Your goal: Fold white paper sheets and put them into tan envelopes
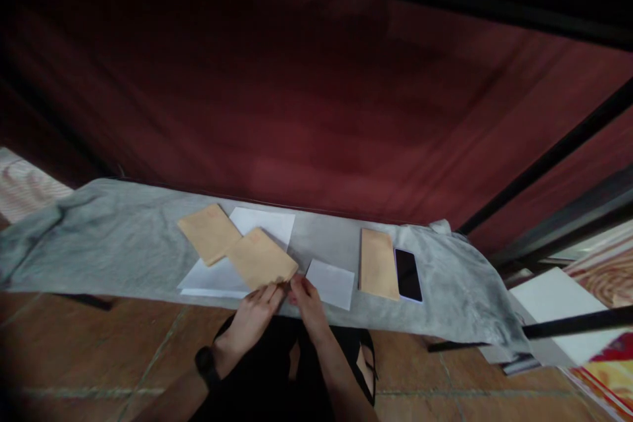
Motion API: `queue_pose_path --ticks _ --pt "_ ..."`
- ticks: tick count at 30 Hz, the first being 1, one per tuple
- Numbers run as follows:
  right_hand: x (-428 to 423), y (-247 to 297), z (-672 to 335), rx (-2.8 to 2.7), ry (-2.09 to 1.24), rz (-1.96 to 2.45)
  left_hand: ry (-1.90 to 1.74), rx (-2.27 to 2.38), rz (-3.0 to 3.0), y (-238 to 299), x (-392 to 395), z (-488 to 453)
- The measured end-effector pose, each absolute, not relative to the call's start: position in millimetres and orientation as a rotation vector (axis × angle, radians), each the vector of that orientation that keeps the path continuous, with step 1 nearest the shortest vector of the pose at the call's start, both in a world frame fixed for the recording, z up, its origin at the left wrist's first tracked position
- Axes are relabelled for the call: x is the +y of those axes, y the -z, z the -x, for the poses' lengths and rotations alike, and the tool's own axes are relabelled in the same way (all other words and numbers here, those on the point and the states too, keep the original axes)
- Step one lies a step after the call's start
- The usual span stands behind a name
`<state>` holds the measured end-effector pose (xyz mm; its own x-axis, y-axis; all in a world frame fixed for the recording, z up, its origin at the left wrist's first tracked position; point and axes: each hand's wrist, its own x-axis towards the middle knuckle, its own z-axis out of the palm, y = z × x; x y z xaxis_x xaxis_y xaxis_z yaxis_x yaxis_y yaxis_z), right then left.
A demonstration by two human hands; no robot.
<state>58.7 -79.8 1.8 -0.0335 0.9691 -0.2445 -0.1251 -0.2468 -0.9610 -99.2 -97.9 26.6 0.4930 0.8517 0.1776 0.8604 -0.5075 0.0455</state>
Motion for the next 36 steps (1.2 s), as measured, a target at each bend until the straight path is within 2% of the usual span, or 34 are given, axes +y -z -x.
queue_pose_path --ticks 4,11,22,26,36 --pt "-85 -1 -47 -0.922 -1.572 1.200 0.245 -1.520 2.785 -21 -111 88" --pt "-84 18 -72 -0.851 -1.442 1.363 0.527 -1.415 2.938 -16 -92 98" --pt "-88 16 -114 -1.152 -1.294 1.308 0.043 -1.177 3.183 -27 -29 100" --pt "-89 15 -127 -1.318 -1.111 1.434 0.100 -1.176 3.152 -24 -29 91" --pt "-89 26 -136 -1.300 -0.713 1.657 0.147 -1.296 3.042 -24 -38 78"
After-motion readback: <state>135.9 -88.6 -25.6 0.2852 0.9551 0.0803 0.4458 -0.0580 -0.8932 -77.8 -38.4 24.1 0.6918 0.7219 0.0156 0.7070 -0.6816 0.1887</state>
